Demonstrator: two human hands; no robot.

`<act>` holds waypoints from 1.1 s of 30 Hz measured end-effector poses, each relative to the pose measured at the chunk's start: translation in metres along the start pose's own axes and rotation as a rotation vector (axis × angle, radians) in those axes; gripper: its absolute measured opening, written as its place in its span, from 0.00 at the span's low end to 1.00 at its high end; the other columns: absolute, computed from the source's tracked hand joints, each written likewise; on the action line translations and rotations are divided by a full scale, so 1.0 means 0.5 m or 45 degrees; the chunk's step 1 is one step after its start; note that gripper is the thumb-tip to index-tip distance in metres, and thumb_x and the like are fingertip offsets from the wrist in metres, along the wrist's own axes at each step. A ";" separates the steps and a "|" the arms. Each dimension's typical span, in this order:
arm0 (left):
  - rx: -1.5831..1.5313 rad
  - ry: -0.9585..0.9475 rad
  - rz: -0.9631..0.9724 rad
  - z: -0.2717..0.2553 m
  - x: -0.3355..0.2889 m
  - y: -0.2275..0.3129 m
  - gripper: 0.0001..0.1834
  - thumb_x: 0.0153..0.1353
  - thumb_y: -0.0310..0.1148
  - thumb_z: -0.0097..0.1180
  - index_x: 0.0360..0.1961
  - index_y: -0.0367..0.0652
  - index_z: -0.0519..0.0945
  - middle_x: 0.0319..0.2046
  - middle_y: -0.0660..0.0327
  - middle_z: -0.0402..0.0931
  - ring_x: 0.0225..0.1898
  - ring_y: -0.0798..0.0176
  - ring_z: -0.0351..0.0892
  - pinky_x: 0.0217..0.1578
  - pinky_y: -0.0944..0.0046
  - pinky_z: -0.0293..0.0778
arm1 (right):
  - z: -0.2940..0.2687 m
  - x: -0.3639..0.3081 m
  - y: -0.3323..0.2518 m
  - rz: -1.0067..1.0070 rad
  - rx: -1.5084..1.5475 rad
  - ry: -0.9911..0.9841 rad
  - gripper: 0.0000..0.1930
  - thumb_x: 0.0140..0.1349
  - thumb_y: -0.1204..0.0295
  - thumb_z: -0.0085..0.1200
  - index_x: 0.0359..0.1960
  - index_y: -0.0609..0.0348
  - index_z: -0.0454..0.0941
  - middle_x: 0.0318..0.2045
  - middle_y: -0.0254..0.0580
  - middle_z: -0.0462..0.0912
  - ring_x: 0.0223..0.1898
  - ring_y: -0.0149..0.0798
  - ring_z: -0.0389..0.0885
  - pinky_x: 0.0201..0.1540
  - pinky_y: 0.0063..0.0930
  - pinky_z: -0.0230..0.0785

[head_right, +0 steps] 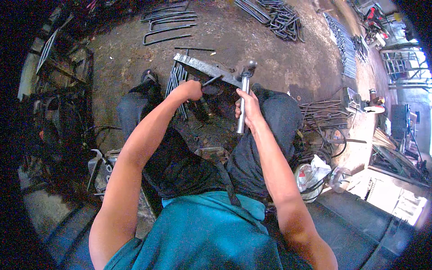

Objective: Bending metal rods by striking them with a hammer against a fixed metal jig.

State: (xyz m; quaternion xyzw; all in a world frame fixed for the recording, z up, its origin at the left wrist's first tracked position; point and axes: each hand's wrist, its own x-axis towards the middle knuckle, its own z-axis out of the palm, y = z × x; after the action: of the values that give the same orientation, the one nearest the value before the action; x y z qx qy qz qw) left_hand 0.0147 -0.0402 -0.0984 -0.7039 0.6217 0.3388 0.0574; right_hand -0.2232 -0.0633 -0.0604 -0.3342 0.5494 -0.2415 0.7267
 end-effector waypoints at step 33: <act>0.027 -0.152 0.052 -0.073 0.078 0.017 0.17 0.47 0.32 0.50 0.37 0.39 0.84 0.42 0.44 0.80 0.47 0.47 0.80 0.49 0.54 0.74 | -0.002 0.100 -0.026 0.176 -0.284 0.050 0.14 0.57 0.70 0.58 0.27 0.52 0.61 0.14 0.28 0.62 0.10 0.26 0.61 0.13 0.25 0.55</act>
State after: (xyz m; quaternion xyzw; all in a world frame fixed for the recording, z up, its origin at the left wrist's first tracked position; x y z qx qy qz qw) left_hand 0.0216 -0.0931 -0.0889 -0.6690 0.6349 0.3747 0.0949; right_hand -0.2100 -0.1084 -0.0826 -0.3696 0.6087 -0.1346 0.6890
